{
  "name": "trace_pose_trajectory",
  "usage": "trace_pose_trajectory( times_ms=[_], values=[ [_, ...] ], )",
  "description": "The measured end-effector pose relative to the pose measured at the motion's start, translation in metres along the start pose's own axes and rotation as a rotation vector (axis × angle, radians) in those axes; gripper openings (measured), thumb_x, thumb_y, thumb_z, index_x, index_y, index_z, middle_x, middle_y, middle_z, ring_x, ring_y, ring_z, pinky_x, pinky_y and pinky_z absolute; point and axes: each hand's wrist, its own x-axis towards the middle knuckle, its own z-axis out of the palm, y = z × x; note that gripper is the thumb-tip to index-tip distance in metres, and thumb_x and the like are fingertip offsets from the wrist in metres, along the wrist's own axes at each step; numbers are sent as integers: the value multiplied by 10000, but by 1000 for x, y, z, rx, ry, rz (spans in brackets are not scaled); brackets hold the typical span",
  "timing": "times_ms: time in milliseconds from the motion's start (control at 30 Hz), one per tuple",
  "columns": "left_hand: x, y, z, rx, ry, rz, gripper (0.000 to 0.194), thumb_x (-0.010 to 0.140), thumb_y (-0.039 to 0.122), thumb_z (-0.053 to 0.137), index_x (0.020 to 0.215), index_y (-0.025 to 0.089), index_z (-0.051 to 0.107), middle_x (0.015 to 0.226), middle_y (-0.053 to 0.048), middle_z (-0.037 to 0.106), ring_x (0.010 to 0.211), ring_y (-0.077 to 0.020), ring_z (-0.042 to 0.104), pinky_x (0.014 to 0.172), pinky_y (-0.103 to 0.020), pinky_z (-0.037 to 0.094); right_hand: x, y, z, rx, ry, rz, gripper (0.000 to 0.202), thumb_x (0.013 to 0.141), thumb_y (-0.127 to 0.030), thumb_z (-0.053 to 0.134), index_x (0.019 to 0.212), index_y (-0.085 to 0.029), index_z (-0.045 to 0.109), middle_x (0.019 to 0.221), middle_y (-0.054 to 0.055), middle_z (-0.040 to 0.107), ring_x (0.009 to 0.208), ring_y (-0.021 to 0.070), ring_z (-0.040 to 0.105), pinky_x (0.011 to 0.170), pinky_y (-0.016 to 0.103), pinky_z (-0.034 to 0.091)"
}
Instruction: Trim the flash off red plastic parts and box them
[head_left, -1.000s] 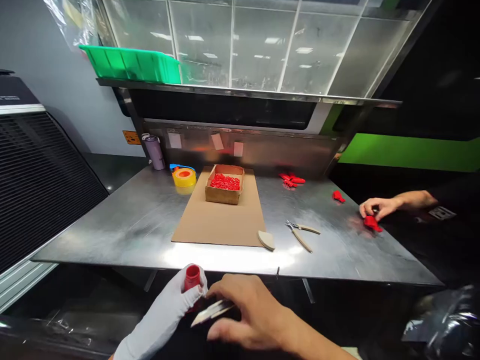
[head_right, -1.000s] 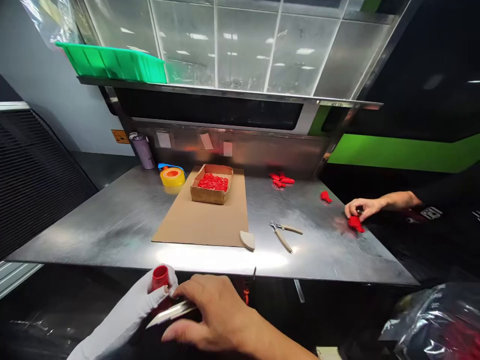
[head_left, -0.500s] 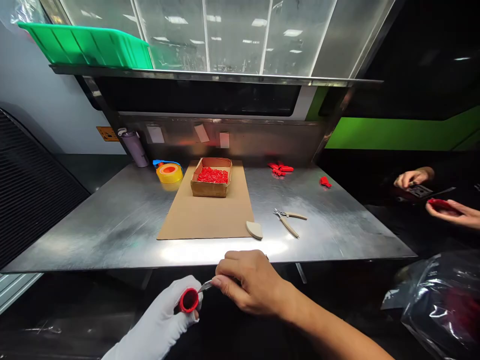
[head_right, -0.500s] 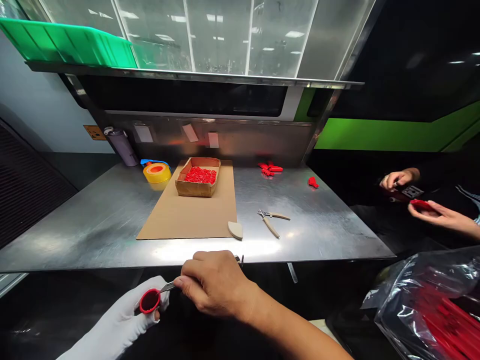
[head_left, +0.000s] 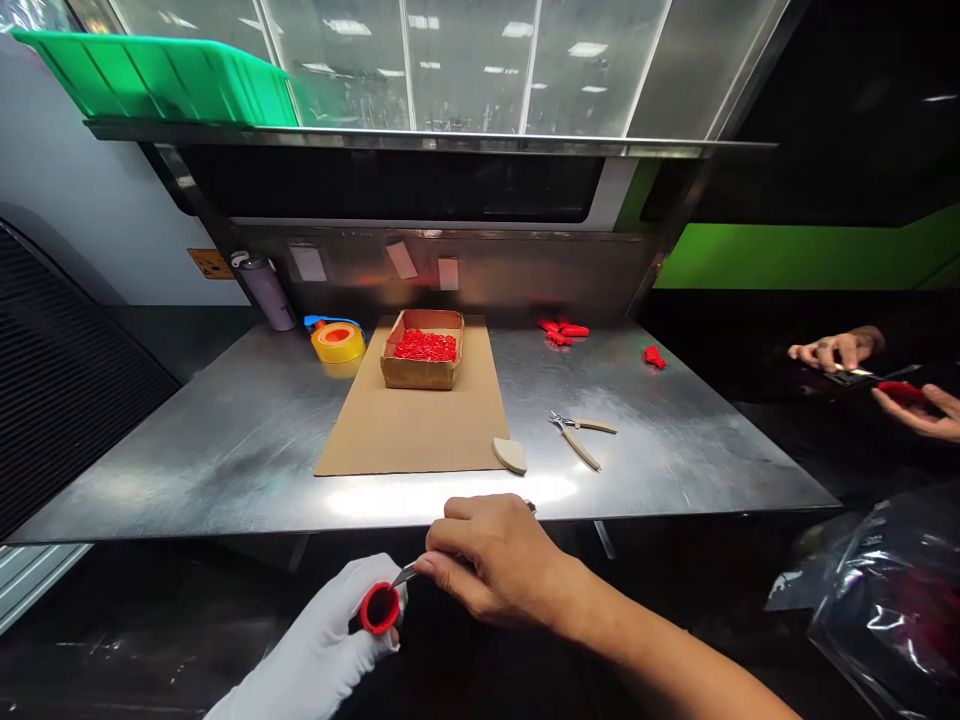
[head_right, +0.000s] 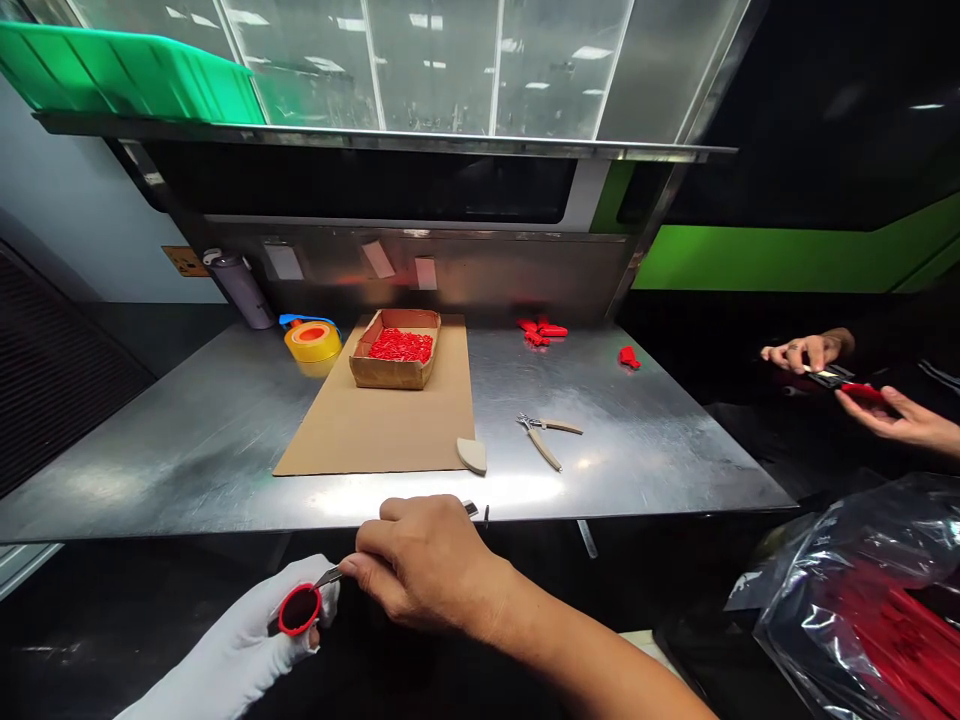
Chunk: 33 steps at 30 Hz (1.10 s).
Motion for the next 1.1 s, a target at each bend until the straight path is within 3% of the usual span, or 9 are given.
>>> trace_pose_trajectory(
  times_ms=[500,733,800,900,967,1033,1100],
  values=[
    [-1,-11,0,13,55,-19,407,883,617,462,820,216,443,830,12,373,769,-164,371,691,-254,377,-2,-6,2,6,-72,32,177,882,-178,793,780,-157,650,734,-29,564,632,121,498,540,259,261],
    [0,-9,1,-94,109,21,392,911,564,480,747,217,398,761,33,334,705,-141,337,634,-236,357,-4,-7,4,278,-132,58,214,884,-133,800,766,-156,623,712,-57,562,634,101,505,553,210,292],
    [2,-12,1,-96,101,30,367,912,531,499,744,212,427,739,36,359,689,-135,354,628,-233,365,-3,-9,8,375,-89,120,237,850,-185,858,804,-165,627,711,-68,561,626,98,499,553,195,303],
    [9,-19,5,-110,120,63,255,896,451,549,812,212,528,794,14,505,768,-164,484,702,-253,439,0,-13,20,518,17,198,399,698,-235,980,920,-188,652,761,-79,591,636,101,522,557,177,332],
    [13,-23,8,-86,158,82,186,868,391,592,930,216,598,908,-19,606,903,-219,568,813,-305,483,2,-15,26,600,34,182,372,725,-148,951,961,-202,669,836,-71,630,704,111,575,615,165,375],
    [14,-22,10,-58,169,81,267,836,352,628,1068,220,628,1014,-51,656,1004,-272,600,893,-364,496,5,-16,26,650,-20,126,295,815,-34,841,987,-219,689,909,-63,656,801,125,613,701,163,407],
    [13,-18,9,-62,142,81,347,827,345,638,1153,228,628,1086,-69,666,1043,-295,610,908,-386,511,6,-14,23,685,-73,81,348,852,25,760,1068,-239,689,981,-56,663,874,136,620,759,166,418]
  ],
)
